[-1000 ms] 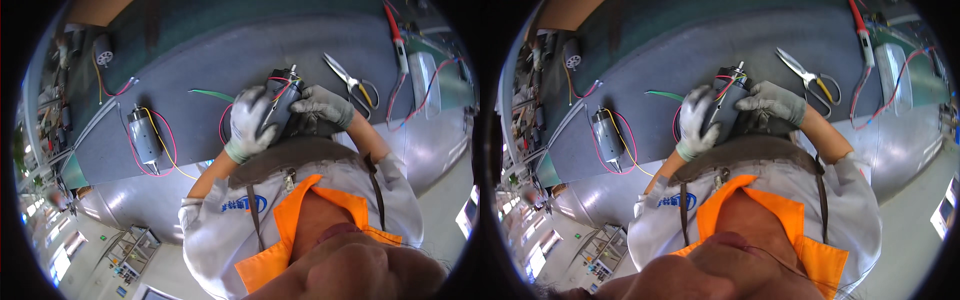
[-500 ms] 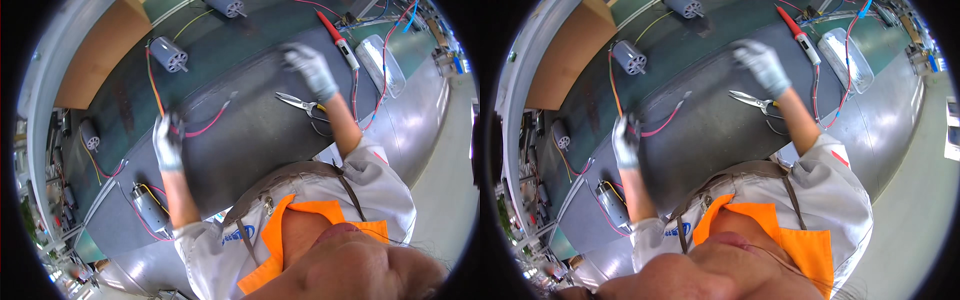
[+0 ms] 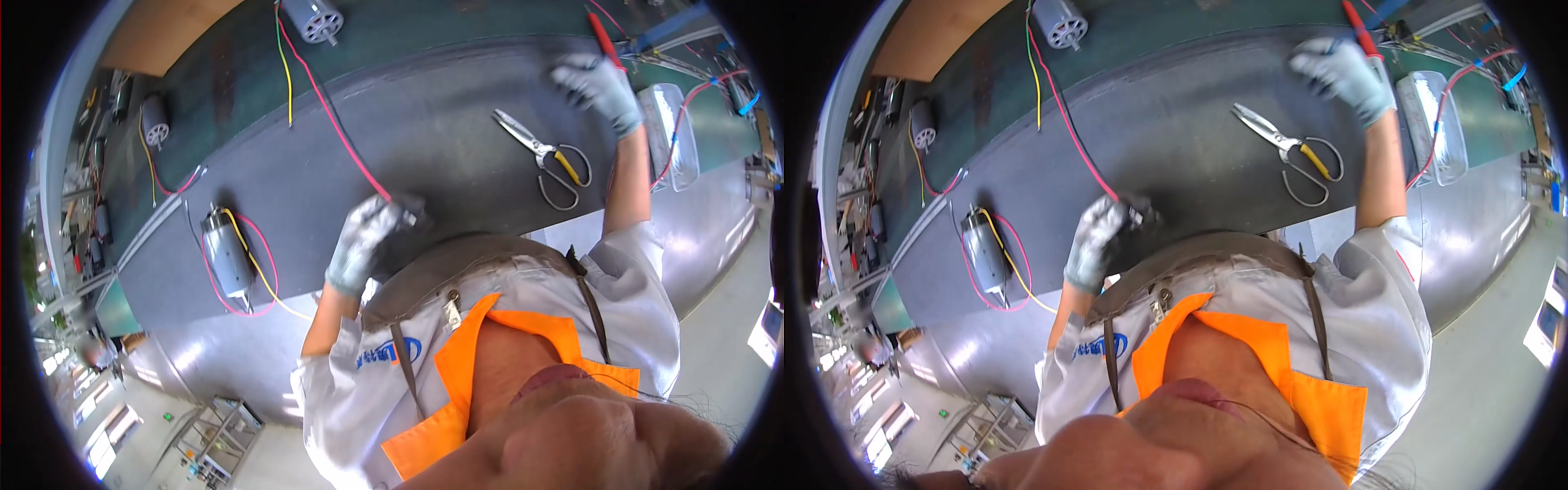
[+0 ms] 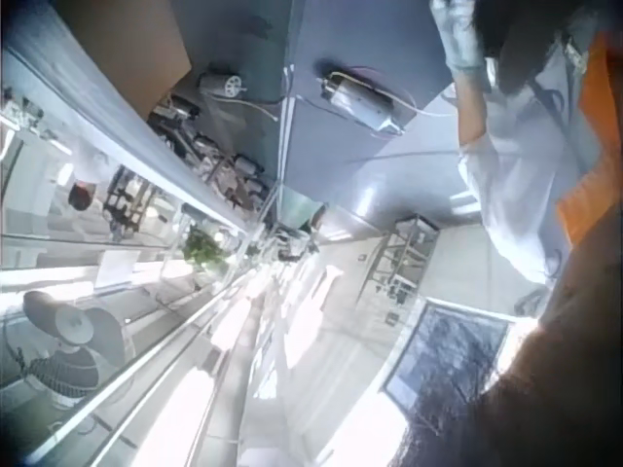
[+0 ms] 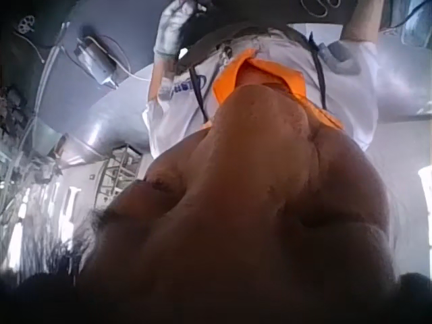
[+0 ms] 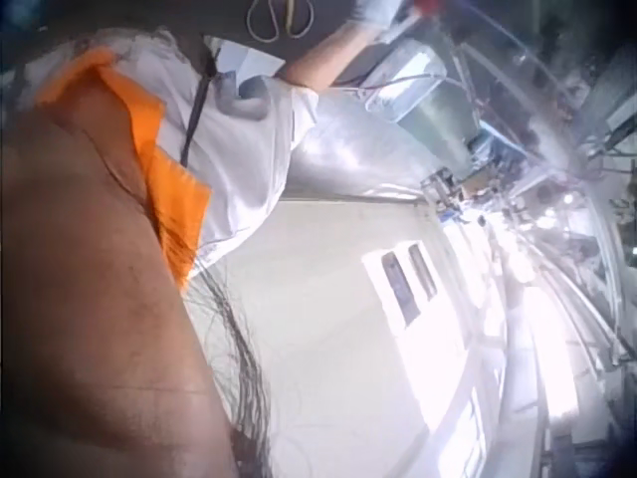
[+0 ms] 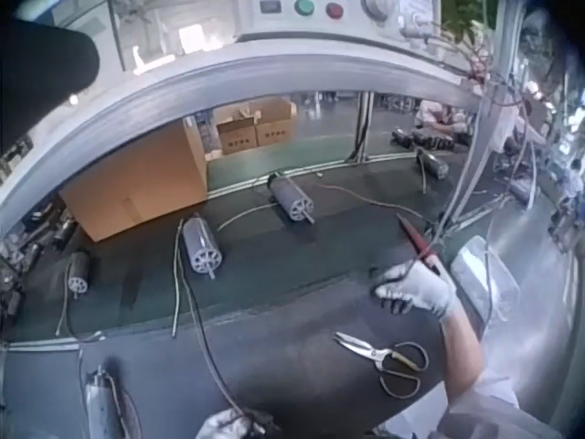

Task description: Assembling components and wiring onto electric motors in a factory setting.

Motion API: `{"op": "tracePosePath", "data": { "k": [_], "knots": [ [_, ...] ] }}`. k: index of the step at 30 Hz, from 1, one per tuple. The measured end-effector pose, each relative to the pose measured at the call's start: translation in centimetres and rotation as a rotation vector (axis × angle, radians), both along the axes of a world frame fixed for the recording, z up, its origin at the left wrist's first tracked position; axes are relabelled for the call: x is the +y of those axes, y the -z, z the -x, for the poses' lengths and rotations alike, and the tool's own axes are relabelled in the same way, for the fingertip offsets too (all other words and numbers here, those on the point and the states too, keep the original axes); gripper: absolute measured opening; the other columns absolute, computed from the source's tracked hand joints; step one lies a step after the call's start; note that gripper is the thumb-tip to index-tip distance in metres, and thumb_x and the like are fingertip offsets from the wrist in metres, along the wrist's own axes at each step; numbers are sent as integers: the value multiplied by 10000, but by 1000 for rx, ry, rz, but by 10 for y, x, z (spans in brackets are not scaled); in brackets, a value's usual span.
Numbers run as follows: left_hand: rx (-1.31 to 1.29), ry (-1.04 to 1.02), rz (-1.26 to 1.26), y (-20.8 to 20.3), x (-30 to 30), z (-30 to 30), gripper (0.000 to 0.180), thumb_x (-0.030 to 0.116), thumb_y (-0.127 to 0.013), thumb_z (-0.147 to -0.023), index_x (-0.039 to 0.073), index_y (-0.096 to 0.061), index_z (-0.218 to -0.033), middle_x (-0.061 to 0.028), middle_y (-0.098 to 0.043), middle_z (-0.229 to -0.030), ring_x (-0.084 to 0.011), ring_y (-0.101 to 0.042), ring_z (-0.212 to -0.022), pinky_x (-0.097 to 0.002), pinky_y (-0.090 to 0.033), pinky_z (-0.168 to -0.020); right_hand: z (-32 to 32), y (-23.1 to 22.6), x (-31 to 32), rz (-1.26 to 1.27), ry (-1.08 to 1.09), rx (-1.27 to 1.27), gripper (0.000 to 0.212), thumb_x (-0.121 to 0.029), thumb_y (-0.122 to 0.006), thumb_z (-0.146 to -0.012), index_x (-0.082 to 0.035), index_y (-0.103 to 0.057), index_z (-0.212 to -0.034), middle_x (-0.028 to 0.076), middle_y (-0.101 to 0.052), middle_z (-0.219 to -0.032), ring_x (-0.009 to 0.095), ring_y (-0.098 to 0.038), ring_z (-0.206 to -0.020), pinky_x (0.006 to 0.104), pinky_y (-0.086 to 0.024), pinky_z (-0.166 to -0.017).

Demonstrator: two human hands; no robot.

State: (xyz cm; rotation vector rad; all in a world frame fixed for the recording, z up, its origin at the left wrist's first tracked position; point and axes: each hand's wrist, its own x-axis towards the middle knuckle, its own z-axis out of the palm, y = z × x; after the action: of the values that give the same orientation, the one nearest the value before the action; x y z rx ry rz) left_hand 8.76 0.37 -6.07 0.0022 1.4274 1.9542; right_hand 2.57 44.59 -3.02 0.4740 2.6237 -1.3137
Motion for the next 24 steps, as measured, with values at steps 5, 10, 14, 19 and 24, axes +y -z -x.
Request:
{"op": "tracePosePath", "data": {
  "k": [5,10,14,19,24],
  "knots": [
    [24,-317,-193,-16,45,27,314,262,-629,-1009,-42,-667,-1078,-127,-719,-971,-239,-710,-893,-364,-569,-810,-38,47,-121,525,-512,61,313,-275,-712,-950,-32,-734,-1146,67,-736,-948,106,-684,-781,257,-553,-720],
    [86,-391,-147,-17,57,41,271,238,-638,-1006,-29,-679,-1026,-123,-726,-920,-220,-722,-879,-351,-580,-798,-66,14,-163,774,-404,172,498,-318,-594,-1016,-2,-558,-1399,79,-716,-989,108,-653,-806,263,-523,-719],
    [47,-390,-127,-19,65,41,242,214,-629,-1010,-19,-691,-988,-82,-727,-887,-152,-698,-831,-291,-550,-778,-65,-3,-181,960,-376,137,600,-340,-555,-1023,7,-428,-1495,85,-706,-962,116,-644,-779,257,-506,-672],
    [59,-382,-142,-22,68,41,262,215,-580,-1020,-24,-685,-1027,-117,-731,-920,-171,-701,-818,-296,-555,-784,-61,3,-184,1025,-343,120,633,-317,-567,-1006,-9,-381,-1527,108,-691,-1068,134,-648,-750,261,-499,-648],
    [-10,-311,-200,-20,68,36,245,203,-612,-1014,-11,-698,-1097,-79,-723,-966,-113,-663,-876,-263,-526,-787,-61,8,-188,1097,-309,173,626,-287,-572,-1001,-14,-376,-1528,112,-668,-1161,145,-656,-732,266,-514,-613]
  ]
}}
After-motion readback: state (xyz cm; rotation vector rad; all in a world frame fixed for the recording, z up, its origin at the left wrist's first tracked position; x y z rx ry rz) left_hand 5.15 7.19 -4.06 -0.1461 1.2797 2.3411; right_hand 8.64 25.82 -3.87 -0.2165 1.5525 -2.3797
